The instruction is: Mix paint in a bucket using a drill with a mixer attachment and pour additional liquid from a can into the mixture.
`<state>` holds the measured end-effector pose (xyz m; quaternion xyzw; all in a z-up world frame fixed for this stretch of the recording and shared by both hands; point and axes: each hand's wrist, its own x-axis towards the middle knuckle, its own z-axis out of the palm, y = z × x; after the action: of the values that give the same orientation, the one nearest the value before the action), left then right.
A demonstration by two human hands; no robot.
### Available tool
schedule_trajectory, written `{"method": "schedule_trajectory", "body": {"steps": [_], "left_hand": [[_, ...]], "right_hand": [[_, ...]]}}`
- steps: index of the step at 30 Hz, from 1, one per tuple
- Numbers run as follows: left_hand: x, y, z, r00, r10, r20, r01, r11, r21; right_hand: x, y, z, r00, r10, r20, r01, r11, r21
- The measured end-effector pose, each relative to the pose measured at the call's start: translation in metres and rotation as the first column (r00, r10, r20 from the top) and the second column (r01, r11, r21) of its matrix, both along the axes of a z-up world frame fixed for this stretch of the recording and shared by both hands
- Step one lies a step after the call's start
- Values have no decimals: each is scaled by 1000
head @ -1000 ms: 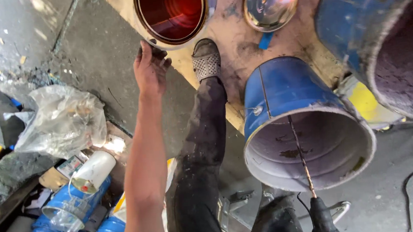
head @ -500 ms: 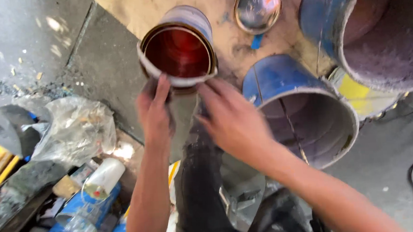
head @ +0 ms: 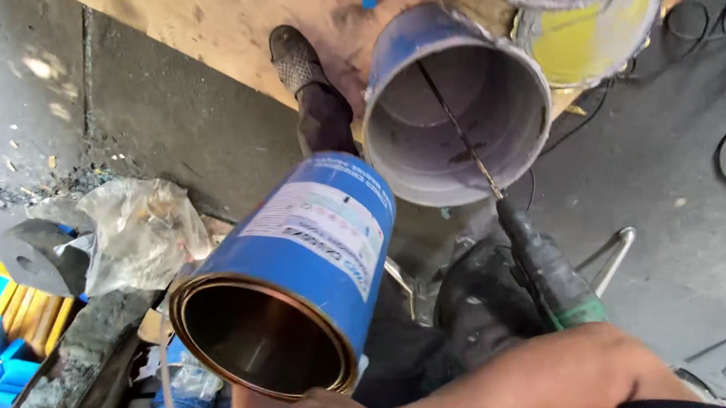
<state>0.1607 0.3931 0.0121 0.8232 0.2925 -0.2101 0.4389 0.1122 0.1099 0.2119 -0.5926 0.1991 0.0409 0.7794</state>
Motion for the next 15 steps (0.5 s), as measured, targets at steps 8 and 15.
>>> {"method": "schedule_trajectory", "body": {"steps": [8,15], "left_hand": [[-69,-3,-15,954,-17,-299,-27,989,-143],[-43,-52,33,906,184,-382,-277,938,-206]], "right_hand": [[-21,-111,-33,871,485,-73,-474,871,132],[-66,-135,-79,976,109,-189,-164,938,-306]]}}
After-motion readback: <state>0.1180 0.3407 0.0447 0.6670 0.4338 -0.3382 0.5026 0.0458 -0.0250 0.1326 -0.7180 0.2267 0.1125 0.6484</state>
